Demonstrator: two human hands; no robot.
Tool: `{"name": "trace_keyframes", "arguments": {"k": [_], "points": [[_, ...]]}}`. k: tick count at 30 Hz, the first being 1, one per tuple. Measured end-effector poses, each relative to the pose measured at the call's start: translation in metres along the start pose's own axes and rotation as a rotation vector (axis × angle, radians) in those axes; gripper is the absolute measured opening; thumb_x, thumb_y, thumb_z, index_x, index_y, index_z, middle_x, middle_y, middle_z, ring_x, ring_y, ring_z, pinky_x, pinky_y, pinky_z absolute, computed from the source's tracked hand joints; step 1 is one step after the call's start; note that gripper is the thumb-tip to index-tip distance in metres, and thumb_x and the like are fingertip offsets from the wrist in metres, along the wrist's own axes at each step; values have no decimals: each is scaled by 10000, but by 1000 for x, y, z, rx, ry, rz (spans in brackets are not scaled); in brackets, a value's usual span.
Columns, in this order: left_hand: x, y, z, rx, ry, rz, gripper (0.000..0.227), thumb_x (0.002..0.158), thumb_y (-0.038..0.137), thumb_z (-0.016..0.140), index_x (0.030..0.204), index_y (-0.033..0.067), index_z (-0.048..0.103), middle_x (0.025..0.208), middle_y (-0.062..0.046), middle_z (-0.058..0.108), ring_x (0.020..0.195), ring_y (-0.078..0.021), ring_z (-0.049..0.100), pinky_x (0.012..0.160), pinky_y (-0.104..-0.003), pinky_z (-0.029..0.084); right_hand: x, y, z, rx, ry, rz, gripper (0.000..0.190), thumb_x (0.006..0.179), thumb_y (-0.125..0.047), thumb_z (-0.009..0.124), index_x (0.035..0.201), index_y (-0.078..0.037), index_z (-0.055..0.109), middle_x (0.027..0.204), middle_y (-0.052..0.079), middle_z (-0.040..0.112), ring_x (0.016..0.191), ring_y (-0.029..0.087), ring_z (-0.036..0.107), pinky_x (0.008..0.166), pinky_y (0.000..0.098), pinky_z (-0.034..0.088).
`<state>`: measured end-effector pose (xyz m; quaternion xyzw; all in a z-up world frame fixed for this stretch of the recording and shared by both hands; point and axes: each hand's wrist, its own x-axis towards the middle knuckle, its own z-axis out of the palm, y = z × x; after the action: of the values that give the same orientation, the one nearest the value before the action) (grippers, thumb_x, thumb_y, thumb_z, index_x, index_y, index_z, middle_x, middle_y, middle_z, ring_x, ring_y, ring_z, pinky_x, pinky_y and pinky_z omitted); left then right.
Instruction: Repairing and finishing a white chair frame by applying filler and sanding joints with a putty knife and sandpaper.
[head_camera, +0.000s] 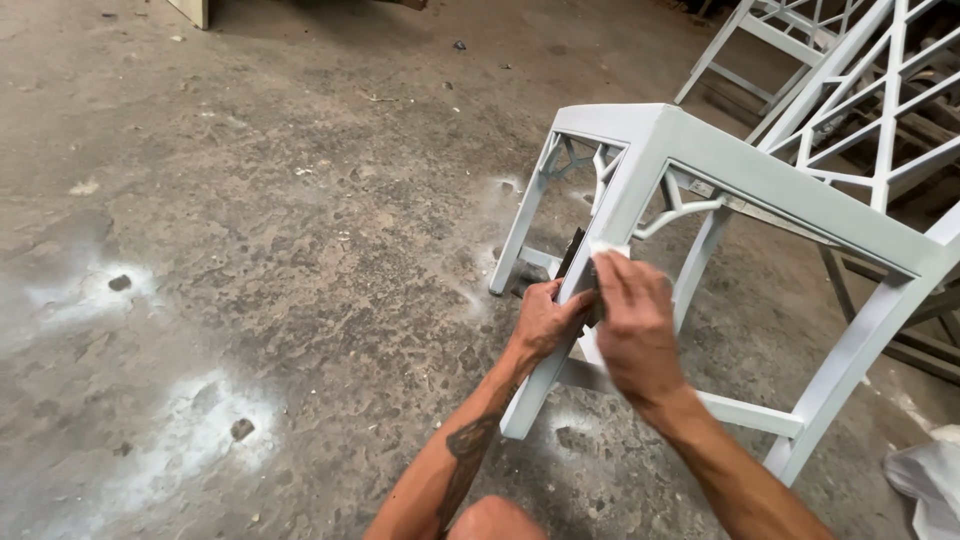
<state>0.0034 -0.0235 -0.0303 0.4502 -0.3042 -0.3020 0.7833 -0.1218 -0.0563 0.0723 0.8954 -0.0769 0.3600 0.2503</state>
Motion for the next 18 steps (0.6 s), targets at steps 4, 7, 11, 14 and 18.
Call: {"name": "trace_keyframes", "arguments": {"k": [4,7,11,14,18], "points": [[-17,36,3,53,22,-47,396,786,365,867,688,39,664,503,-136,626,498,-192,679,484,-285,536,1,21,-57,481,43,332,414,985,60,542,1368,-21,678,1047,151,661,936,261,633,878,369,528],[-26,47,6,200,45,-158,491,724,560,787,769,74,725,618,-55,638,596,-131,597,557,-289,462,-4,37,-76,939,116,693,162,1060,46,569,1216,12,598,980,213,678,867,284,708,821,380,617],[-33,61,12,315,95,-209,606,722,685,671,824,94,759,724,28,630,710,-75,521,643,-275,407,-5,57,-77,1417,-119,1046,101,1089,21,424,1158,-36,377,1273,374,637,945,374,720,758,340,638],[-33,63,10,292,71,-175,611,712,741,648,721,130,644,644,34,541,603,-88,446,587,-286,338,3,54,-80,1405,-234,945,389,1096,-90,354,1476,-7,369,1266,233,647,813,190,554,658,302,440],[-27,58,7,237,25,-201,866,616,765,634,1073,40,762,960,-87,761,763,-134,627,686,-285,487,13,65,-76,1235,-441,903,577,1100,-415,280,1467,-38,516,855,69,544,679,189,437,607,322,385]]}}
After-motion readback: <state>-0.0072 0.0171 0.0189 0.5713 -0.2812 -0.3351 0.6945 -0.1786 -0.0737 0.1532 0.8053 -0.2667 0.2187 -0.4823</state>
